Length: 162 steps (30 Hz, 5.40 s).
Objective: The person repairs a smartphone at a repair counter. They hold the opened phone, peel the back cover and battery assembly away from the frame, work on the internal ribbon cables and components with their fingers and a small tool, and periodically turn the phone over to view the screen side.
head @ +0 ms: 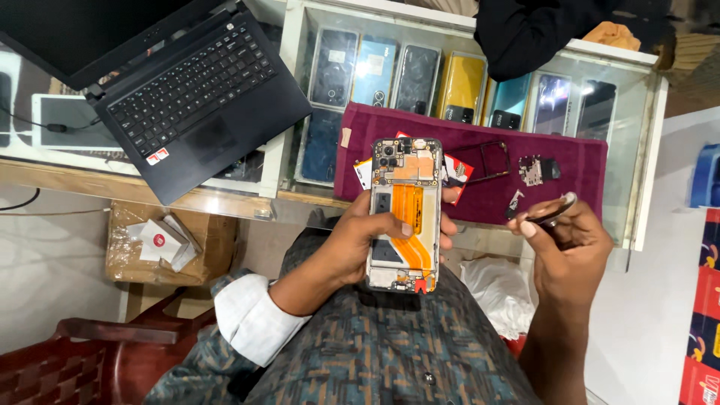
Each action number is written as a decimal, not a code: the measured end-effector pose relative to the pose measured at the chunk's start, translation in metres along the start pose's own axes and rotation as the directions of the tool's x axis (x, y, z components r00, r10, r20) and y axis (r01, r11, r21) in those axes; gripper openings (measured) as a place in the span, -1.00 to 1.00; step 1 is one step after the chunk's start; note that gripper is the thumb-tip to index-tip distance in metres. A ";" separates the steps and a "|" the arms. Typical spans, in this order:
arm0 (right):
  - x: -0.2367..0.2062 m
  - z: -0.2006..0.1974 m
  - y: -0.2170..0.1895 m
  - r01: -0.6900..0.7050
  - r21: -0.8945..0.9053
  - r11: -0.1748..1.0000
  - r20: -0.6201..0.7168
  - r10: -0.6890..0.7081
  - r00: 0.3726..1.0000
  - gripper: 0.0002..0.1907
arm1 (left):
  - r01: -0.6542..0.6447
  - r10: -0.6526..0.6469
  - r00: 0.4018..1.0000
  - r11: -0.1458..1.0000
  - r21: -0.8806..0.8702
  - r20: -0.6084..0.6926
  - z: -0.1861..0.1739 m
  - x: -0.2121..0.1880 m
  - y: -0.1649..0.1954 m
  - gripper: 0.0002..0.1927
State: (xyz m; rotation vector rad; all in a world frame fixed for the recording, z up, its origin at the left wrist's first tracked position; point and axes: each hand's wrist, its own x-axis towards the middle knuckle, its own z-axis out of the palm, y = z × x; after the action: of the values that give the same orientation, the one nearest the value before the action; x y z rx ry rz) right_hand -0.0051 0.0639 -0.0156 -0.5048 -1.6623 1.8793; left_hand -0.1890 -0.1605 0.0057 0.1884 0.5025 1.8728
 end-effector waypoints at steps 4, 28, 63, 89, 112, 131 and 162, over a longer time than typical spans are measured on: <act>-0.003 -0.015 -0.001 -0.077 -0.153 0.985 -0.031 0.073 0.997 -0.74 | 0.000 -0.002 0.999 0.999 0.039 0.043 0.007 0.002 0.001 -0.29; -0.015 -0.033 -0.020 -0.001 -0.398 0.917 -0.005 -0.001 1.000 -0.85 | -0.148 0.137 0.989 0.922 0.357 0.054 0.026 0.006 -0.029 -0.28; 0.022 0.080 -0.086 0.605 -0.626 0.492 0.541 -0.285 0.791 -0.84 | -0.245 0.421 0.906 0.433 0.868 0.046 0.034 -0.003 -0.059 -0.35; 0.014 0.079 -0.072 0.545 -0.588 0.598 0.492 -0.272 0.827 -0.82 | -0.213 0.429 0.903 0.412 0.886 0.018 0.026 -0.010 -0.065 -0.32; 0.038 0.073 -0.093 0.468 -0.560 0.683 0.557 -0.108 0.824 -0.80 | -0.231 0.420 0.907 0.412 0.881 0.041 0.046 0.004 -0.059 -0.41; 0.037 0.053 -0.069 0.823 -0.470 0.319 0.561 -0.611 0.558 -0.83 | -0.196 0.548 0.829 0.095 0.976 0.113 -0.035 0.015 -0.117 -0.75; 0.032 0.089 -0.045 0.749 -0.384 0.539 0.483 -0.575 0.661 -0.65 | -0.349 0.529 0.848 0.518 0.781 0.028 -0.028 0.009 -0.056 -0.78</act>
State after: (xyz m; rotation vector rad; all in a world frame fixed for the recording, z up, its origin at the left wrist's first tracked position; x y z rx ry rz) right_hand -0.0774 0.0194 0.0456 0.2523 -2.1995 0.8899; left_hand -0.1542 -0.1432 -0.0451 0.7550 1.5390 2.0636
